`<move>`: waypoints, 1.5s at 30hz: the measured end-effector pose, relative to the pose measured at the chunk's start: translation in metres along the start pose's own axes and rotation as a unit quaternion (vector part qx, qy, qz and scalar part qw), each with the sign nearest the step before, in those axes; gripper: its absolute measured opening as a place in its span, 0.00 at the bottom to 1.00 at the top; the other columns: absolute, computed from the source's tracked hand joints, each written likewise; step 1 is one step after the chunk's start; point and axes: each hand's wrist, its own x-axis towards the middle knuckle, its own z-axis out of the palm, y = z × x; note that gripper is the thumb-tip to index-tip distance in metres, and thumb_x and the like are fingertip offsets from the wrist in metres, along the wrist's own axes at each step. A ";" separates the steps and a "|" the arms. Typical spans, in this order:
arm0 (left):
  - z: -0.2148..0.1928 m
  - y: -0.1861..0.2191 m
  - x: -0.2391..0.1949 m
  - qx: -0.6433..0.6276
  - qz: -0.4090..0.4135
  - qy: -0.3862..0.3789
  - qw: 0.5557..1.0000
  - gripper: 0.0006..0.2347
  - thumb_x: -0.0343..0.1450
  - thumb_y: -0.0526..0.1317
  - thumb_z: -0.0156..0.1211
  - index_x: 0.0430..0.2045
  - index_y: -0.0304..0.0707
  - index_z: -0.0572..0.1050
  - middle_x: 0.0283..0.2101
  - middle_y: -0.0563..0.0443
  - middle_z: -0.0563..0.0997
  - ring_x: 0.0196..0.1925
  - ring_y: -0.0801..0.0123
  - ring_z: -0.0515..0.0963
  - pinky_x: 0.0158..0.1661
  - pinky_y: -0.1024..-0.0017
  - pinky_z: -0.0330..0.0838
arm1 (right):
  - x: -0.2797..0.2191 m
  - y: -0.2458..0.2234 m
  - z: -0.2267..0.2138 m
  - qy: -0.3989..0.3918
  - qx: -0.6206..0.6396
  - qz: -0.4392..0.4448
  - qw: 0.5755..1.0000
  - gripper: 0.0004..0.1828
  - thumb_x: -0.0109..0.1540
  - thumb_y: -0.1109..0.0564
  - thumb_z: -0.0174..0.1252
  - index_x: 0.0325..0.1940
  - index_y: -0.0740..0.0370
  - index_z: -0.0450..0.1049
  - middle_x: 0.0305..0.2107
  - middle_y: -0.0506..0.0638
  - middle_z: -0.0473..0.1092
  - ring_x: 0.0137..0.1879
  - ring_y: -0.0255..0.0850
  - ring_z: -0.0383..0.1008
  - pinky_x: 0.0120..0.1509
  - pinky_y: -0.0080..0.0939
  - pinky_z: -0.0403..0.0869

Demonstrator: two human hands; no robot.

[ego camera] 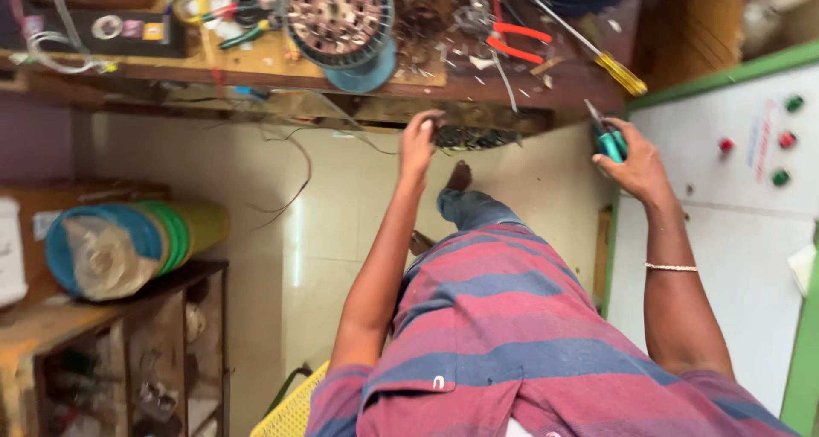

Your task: The person works on a motor stator at a cluttered workbench, using pliers to trim and adjust copper windings and commutator segments. They rotate the stator to access different areas and repeatedly use the pliers to snip and bend wires.

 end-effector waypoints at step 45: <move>-0.303 0.016 0.042 0.314 0.053 0.057 0.946 0.09 0.72 0.40 0.60 0.43 0.38 0.79 0.43 0.42 0.85 0.47 0.55 0.85 0.49 0.64 0.76 | 0.192 -0.475 0.105 -0.221 -0.351 -0.459 0.786 0.59 0.41 0.31 0.75 0.74 0.37 0.60 0.75 0.58 0.45 0.76 0.69 0.42 0.67 0.80 0.51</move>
